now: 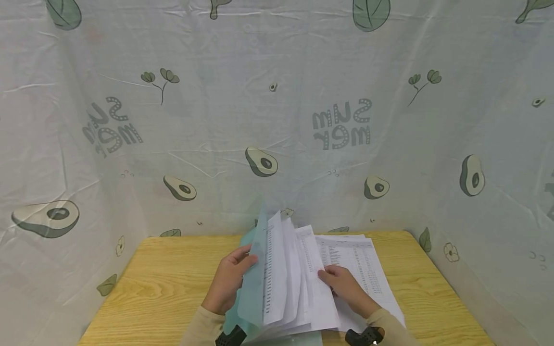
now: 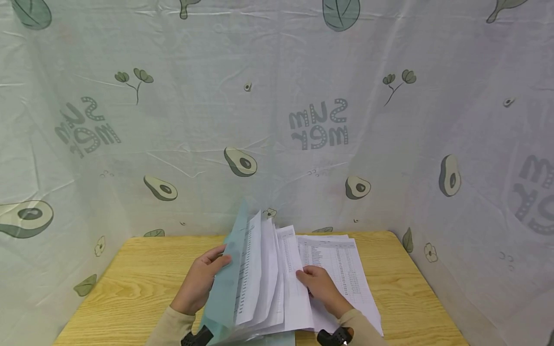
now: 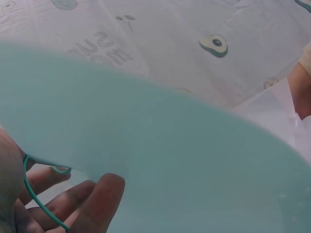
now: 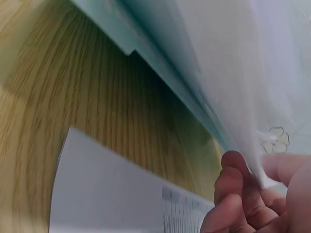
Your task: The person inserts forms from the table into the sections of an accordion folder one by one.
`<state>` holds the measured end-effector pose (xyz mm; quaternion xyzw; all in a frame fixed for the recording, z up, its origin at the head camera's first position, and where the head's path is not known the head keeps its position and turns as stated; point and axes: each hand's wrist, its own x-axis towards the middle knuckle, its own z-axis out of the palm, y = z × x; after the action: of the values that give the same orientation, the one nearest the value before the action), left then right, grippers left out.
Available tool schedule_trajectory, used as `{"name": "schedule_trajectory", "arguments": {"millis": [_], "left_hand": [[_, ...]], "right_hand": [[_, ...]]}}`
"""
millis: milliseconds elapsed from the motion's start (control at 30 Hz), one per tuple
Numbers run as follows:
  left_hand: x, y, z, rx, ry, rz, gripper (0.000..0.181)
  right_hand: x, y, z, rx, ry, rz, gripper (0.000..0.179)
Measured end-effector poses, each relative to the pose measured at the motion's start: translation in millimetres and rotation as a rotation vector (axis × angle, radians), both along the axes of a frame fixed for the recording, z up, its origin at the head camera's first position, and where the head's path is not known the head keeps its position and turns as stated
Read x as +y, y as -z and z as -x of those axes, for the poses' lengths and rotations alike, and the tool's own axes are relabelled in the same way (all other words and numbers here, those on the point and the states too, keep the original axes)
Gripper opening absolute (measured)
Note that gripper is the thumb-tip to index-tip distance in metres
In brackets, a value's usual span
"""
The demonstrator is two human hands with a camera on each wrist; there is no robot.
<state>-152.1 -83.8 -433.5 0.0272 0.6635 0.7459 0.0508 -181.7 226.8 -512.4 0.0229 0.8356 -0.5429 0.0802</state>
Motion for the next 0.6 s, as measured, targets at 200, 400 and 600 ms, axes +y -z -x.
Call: {"name": "schedule_trajectory", "arguments": {"millis": [200, 400, 600], "left_hand": [[-0.7, -0.5, -0.3, 0.002, 0.002, 0.002, 0.045], [-0.3, 0.0, 0.4, -0.003, 0.002, 0.001, 0.046], [0.2, 0.2, 0.9, 0.002, -0.005, 0.008, 0.045]], "right_hand": [[12, -1.3, -3.2, -0.019, 0.026, -0.004, 0.025], [16, -1.4, -3.3, -0.041, -0.013, 0.041, 0.023], [7, -5.7, -4.6, -0.039, -0.058, 0.088, 0.021]]}}
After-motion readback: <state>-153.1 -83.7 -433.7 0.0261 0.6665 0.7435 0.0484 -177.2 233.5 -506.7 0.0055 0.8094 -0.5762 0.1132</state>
